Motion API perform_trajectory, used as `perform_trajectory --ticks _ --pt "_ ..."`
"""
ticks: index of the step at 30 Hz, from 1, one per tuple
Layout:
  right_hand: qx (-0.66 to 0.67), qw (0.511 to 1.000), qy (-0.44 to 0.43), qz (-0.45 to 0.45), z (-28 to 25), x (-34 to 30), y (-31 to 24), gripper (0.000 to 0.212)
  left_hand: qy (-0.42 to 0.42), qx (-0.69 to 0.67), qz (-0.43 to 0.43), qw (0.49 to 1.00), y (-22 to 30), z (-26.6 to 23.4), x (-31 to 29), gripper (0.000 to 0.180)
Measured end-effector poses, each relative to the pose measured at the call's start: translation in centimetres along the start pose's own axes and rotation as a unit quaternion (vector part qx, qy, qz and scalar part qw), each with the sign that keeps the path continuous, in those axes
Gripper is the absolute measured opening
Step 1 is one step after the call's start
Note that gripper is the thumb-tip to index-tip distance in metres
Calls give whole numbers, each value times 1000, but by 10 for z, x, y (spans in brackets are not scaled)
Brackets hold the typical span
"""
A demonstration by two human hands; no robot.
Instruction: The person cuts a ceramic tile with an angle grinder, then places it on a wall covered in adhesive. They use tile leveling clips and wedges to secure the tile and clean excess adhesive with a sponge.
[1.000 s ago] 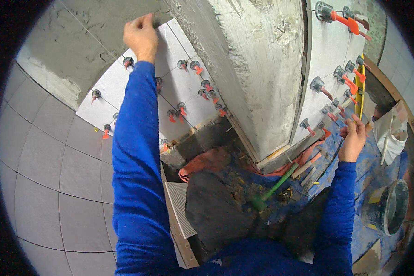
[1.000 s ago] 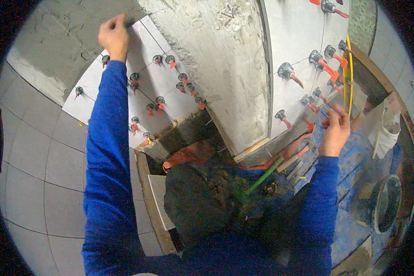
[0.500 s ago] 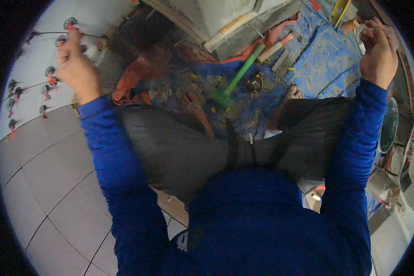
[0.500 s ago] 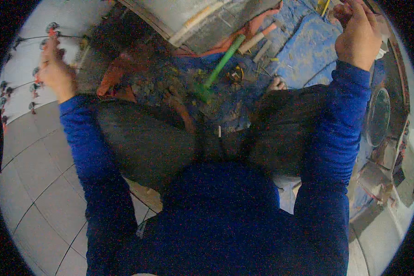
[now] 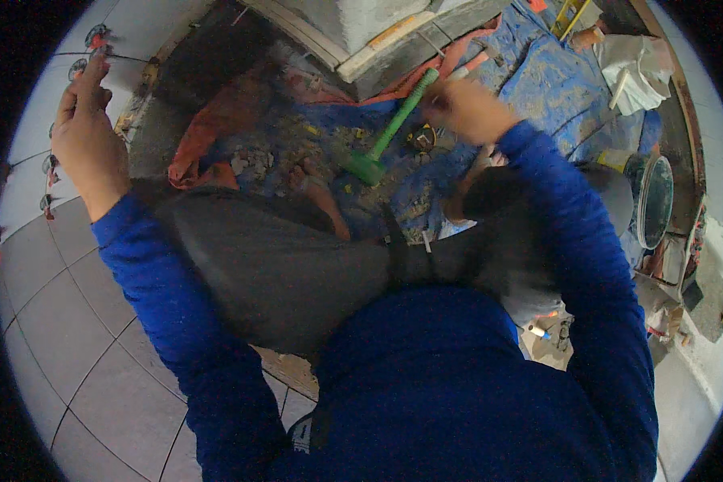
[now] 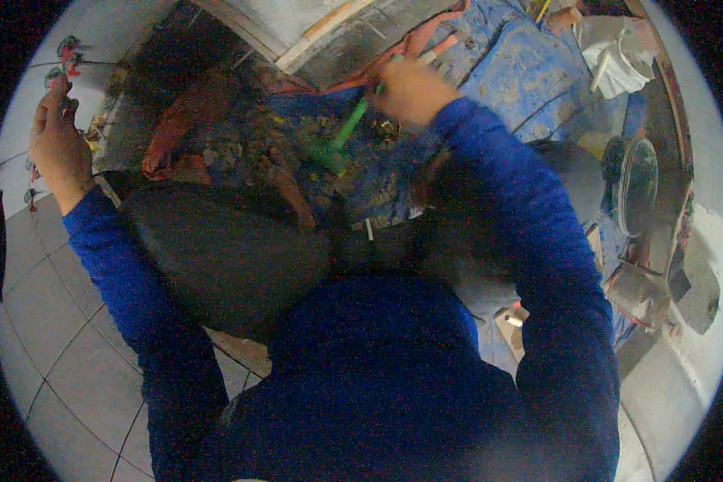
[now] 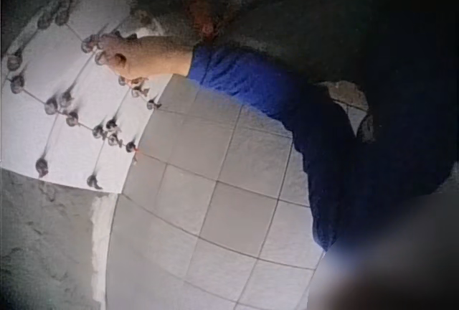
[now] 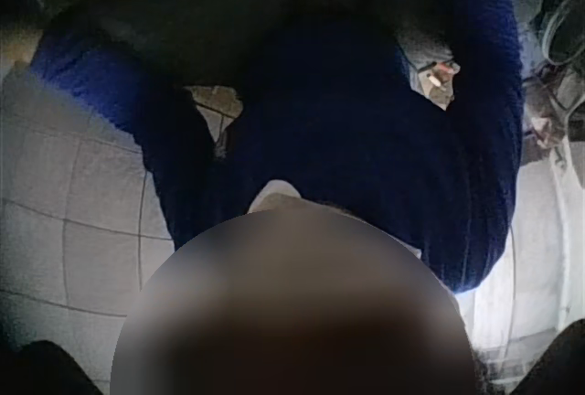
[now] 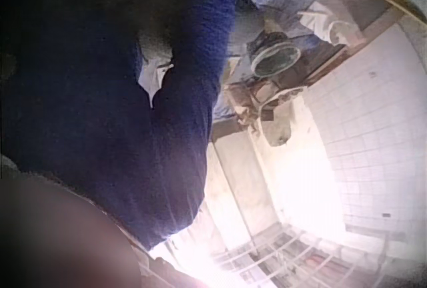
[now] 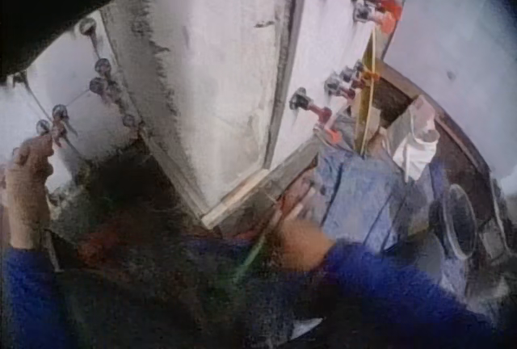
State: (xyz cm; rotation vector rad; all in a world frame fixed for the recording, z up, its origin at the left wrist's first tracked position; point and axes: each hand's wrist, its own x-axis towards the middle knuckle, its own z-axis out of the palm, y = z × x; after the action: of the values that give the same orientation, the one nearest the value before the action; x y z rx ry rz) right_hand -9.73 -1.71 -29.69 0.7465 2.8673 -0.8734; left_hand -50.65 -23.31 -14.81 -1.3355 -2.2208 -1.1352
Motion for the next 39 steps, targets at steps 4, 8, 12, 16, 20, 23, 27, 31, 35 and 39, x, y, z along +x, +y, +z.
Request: perform_trajectory --ticks 4,8,12,16,20,23,27,31,35,39 --pt "-49 992 -117 -14 111 32 -20 29 28 55 44 997 28 2 -1 27" --pt "-173 965 -195 -6 182 75 -19 32 77 -172 -92 978 52 16 0 30" --pt "-242 952 -187 5 234 96 -10 38 20 -31 -122 992 50 4 2 33" --pt "-209 955 -201 60 270 105 0 46 68 45 -88 993 38 2 -11 33" --pt "-166 958 -232 17 282 97 -1 48 46 -50 -120 990 38 6 -18 20" --pt "-165 977 -130 -48 266 96 -34 37 -43 -101 -101 989 41 8 -15 19" --pt "91 990 66 -83 192 107 -141 35 -202 -139 -82 966 50 0 -18 22" --pt "296 919 204 -162 57 102 -216 26 -363 -213 -121 899 60 -12 -22 29" --pt "438 868 167 -165 -32 86 -245 29 -377 -329 -159 851 73 -28 -21 37" --pt "562 796 141 -176 -54 68 -259 22 -310 -439 -140 832 85 -38 -24 36"
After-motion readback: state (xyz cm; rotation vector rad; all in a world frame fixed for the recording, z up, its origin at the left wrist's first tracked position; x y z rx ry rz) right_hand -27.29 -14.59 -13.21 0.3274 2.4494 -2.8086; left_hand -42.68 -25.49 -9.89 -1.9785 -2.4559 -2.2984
